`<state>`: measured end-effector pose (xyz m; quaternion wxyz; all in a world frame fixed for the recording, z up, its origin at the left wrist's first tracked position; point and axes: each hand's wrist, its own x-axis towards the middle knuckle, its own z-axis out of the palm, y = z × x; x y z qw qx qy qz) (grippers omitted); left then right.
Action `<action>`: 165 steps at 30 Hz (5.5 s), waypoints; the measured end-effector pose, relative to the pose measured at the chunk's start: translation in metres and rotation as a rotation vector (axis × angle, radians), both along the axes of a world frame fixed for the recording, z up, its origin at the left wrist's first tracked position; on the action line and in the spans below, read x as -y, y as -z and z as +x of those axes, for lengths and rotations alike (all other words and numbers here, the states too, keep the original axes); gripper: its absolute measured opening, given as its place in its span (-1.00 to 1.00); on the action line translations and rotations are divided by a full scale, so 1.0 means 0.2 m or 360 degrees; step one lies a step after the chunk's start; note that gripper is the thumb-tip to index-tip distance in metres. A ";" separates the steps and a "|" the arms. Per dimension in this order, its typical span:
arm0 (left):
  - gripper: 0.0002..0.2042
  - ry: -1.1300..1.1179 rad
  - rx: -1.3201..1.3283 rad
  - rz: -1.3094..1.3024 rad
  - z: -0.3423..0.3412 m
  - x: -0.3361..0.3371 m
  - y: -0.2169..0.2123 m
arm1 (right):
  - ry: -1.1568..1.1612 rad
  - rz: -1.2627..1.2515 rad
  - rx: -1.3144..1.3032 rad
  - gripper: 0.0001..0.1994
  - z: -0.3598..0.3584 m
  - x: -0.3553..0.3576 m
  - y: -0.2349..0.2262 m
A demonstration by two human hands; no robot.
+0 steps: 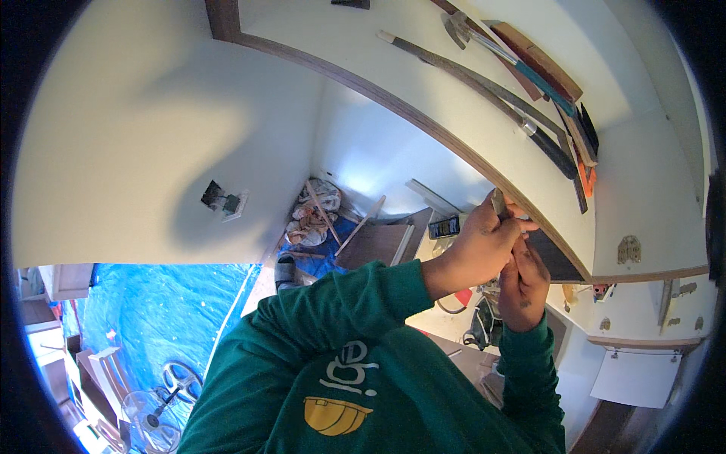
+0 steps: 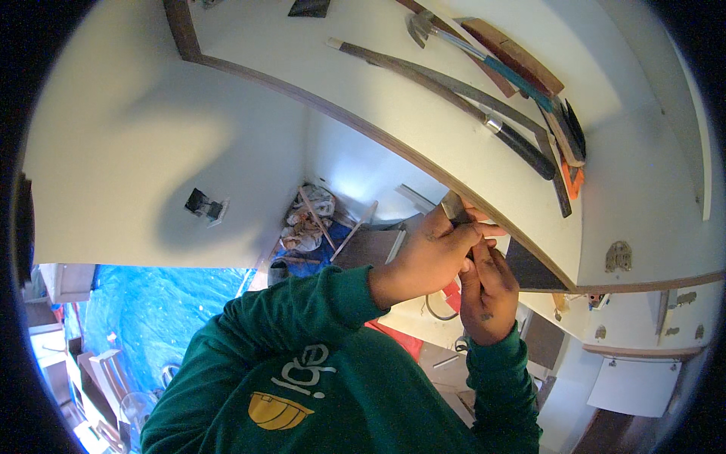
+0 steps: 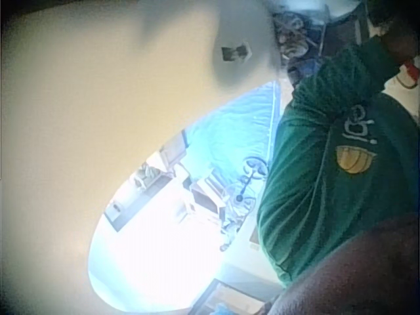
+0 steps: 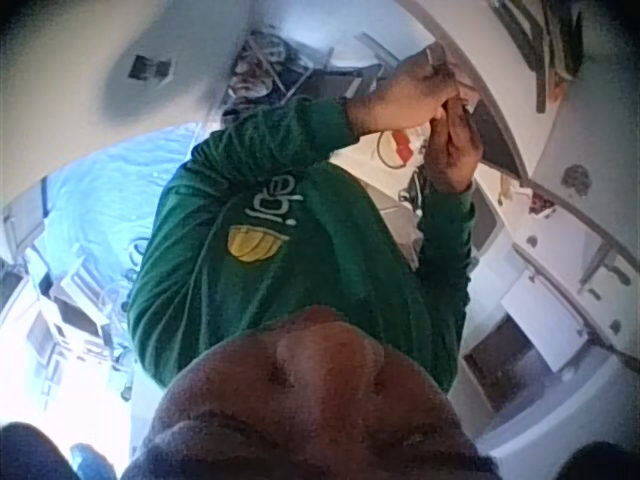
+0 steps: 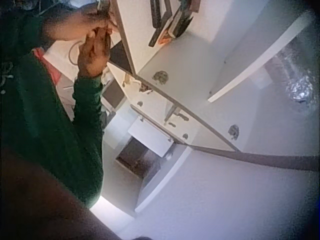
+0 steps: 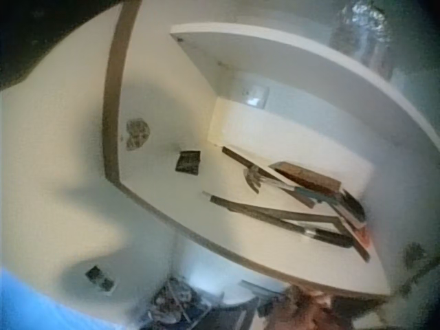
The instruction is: The person assembles a cabinet by attaching a wooden trim piece to the edge of a white shelf. They use a hammer to tap the trim into place and then apply a small amount of adhesive from a bottle to secure it.
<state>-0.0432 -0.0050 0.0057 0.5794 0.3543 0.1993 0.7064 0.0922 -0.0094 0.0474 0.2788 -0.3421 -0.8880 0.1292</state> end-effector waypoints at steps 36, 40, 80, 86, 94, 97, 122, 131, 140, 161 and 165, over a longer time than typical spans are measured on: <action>-0.81 -0.0248 -0.0190 0.0068 -0.07 -0.06 0.05 | 0.0011 -0.0054 0.0062 -0.60 -0.10 -0.06 -0.02; -0.82 -0.0001 0.0106 -0.0150 -0.09 -0.04 0.00 | -0.0039 -0.0019 0.0046 -0.59 -0.10 -0.06 -0.01; -0.55 0.0344 0.0302 -0.0367 -0.08 0.19 -0.19 | 0.1279 -0.2466 0.0497 -0.71 1.41 0.87 1.97; -0.60 0.0431 0.0257 -0.0172 0.02 0.14 -0.16 | 0.1224 -0.2418 0.0261 -0.72 1.33 0.83 2.01; -0.62 0.0763 0.0173 -0.0316 0.27 0.02 -0.18 | 0.1094 -0.2283 0.0325 -0.68 1.20 0.74 1.85; -0.58 0.0923 0.0157 -0.0384 0.37 0.00 -0.19 | 0.1120 -0.2406 0.0532 -0.68 1.24 0.76 1.89; -0.50 0.0769 -0.1222 -0.0462 0.15 0.21 0.13 | 0.0251 -0.2200 -0.1366 -0.68 0.68 0.44 0.64; -0.75 0.0359 -0.1328 -0.0404 0.13 0.12 0.25 | 0.0161 -0.2158 -0.0934 -0.66 0.67 0.39 0.72; -0.62 0.0377 -0.2586 0.0031 -0.20 0.35 0.60 | 0.0575 -0.1598 0.0395 -0.56 1.02 0.47 1.47; -0.84 -0.0870 -0.1303 0.0153 -1.14 0.42 -0.35 | 0.0790 -0.1426 0.0892 -0.61 0.73 0.37 1.86; -0.80 -0.1254 -0.1472 0.0285 -1.34 0.22 -0.53 | 0.0893 -0.1458 0.0869 -0.59 0.65 0.47 1.86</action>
